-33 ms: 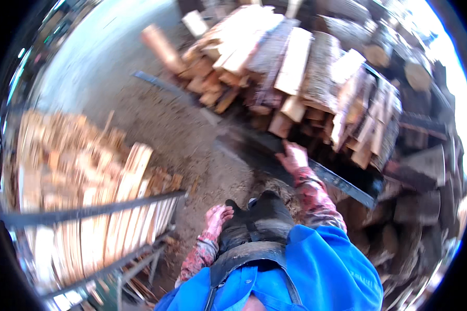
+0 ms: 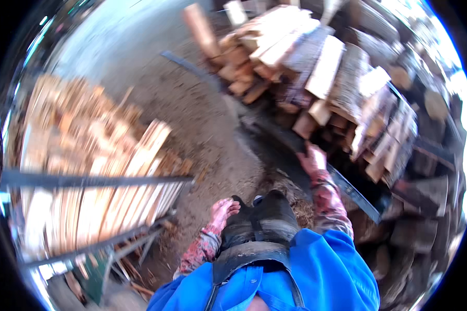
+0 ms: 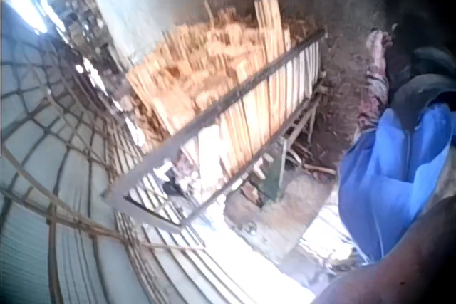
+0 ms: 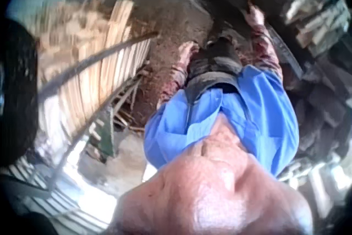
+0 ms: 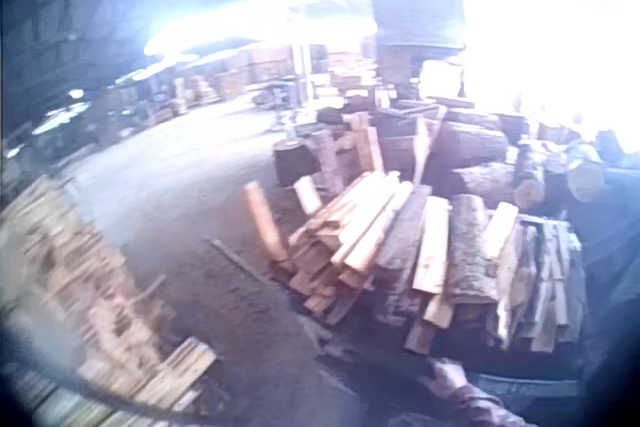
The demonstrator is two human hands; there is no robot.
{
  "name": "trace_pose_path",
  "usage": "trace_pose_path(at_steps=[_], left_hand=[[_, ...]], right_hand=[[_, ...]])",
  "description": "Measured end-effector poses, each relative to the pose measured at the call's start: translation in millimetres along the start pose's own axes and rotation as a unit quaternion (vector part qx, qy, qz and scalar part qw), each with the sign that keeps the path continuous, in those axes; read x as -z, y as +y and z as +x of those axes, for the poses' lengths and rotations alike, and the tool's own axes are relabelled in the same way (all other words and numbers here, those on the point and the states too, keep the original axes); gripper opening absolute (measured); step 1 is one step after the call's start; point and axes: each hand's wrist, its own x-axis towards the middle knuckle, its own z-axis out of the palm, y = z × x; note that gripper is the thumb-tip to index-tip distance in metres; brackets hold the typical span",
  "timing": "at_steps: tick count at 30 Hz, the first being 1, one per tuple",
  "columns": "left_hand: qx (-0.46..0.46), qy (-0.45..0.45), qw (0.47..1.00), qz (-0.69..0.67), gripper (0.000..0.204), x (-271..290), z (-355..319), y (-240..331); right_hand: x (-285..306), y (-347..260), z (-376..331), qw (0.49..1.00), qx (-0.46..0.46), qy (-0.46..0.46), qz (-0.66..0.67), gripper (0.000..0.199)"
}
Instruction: The person picks up cut wooden planks from a green metal table and stacks them onto a nearby pile. The person repeatedly gathers planks and adds them to the stack, working alongside another person who is also handling wood.
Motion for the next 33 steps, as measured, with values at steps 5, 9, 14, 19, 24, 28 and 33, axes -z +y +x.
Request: trace_pose_path(at_steps=[5, 9, 14, 19, 24, 28, 33], left_hand=[[-0.028, 0.054, 0.997, -0.058, 0.019, 79, -38, -23], [-0.05, 0.116, 0.984, -0.122, 0.016, 162, -92, -44], [-0.096, 0.181, 0.963, -0.174, 0.015, 227, -132, -73], [-0.134, 0.202, 0.937, -0.25, 0.015, 271, -141, -88], [-0.161, 0.274, 0.885, -0.341, 0.02, 292, -156, -95], [-0.193, 0.341, 0.827, -0.402, 0.025, 318, -176, -128], [-0.189, 0.427, 0.739, -0.485, 0.023, 322, -240, -146]], right_hand=[[-16, -5, -2, 0.987, -0.042, -0.048, -0.144, 0.079], [-23, -42, -26, 0.946, -0.02, -0.052, -0.32, 0.088], [-59, 23, 5, 0.932, -0.047, -0.091, -0.347, 0.082], [-118, -42, -21, 0.94, 0.123, -0.167, -0.27, 0.039], [-244, -187, -91, 0.864, 0.226, -0.44, -0.088, 0.042], [-327, -324, -128, 0.635, 0.565, -0.489, -0.195, 0.037], [-339, -498, -195, 0.642, 0.579, -0.487, -0.126, 0.033]])
